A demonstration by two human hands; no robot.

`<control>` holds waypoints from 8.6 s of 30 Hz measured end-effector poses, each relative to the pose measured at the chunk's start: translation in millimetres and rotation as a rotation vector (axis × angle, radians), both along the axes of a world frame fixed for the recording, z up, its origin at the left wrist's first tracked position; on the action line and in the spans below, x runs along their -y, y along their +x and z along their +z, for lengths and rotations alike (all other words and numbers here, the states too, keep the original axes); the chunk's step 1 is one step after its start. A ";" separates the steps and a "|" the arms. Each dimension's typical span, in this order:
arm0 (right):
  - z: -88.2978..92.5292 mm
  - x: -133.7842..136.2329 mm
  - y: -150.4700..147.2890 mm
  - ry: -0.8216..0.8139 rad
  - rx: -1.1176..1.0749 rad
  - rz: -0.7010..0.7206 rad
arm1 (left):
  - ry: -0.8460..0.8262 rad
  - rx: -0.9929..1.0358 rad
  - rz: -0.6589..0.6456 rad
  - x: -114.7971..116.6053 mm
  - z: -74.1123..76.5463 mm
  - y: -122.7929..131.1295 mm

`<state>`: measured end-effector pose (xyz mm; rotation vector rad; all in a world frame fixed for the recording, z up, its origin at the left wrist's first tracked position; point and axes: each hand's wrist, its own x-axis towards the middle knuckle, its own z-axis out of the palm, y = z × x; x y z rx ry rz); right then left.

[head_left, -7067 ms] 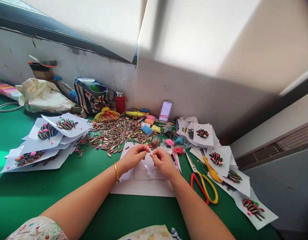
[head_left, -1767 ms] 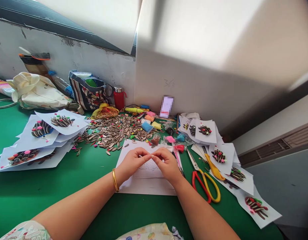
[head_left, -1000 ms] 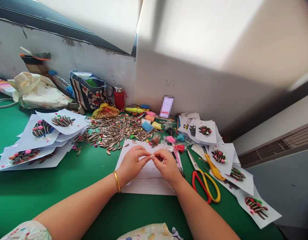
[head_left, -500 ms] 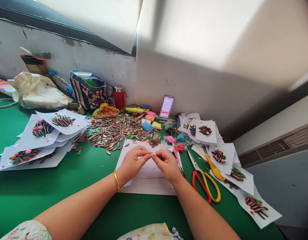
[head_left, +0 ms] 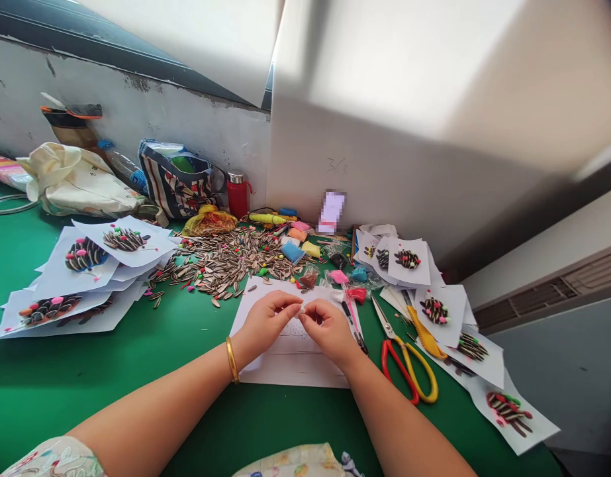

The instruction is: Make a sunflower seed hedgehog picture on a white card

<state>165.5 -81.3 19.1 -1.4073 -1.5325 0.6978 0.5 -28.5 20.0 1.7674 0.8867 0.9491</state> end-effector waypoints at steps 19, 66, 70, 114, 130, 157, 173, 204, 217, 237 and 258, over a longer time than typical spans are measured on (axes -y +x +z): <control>-12.7 -4.8 1.9 -0.173 -0.316 0.062 | 0.024 -0.205 -0.062 -21.1 -1.6 -12.5; -16.2 8.0 14.6 -0.149 0.351 0.122 | 0.535 -0.636 -0.391 -18.2 -9.9 -35.2; -16.7 15.7 10.6 -0.107 0.436 0.092 | 0.541 -0.630 -0.398 -17.6 -10.5 -34.9; -17.3 16.1 9.9 -0.035 0.540 0.164 | 0.568 -0.659 -0.388 -18.7 -10.6 -33.1; -16.9 16.4 10.1 -0.052 0.520 0.156 | 0.555 -0.682 -0.390 -17.4 -6.7 -32.0; -19.8 12.9 8.4 -0.053 0.582 0.126 | 0.677 -0.635 -0.430 -21.4 -8.3 -33.6; -19.6 10.6 11.6 -0.104 0.445 0.098 | 0.588 -0.631 -0.402 -20.9 -8.1 -33.2; -15.6 11.5 8.1 -0.088 0.548 0.145 | 0.641 -0.690 -0.448 -20.2 -4.8 -34.3; -16.6 11.5 6.9 -0.089 0.561 0.138 | 0.696 -0.668 -0.438 -19.9 -10.1 -34.8; -19.0 10.4 11.7 -0.089 0.483 0.112 | 0.609 -0.622 -0.425 -22.9 -2.1 -34.4; -18.6 10.2 14.0 -0.107 0.425 0.126 | 0.678 -0.696 -0.444 -20.2 -9.6 -34.4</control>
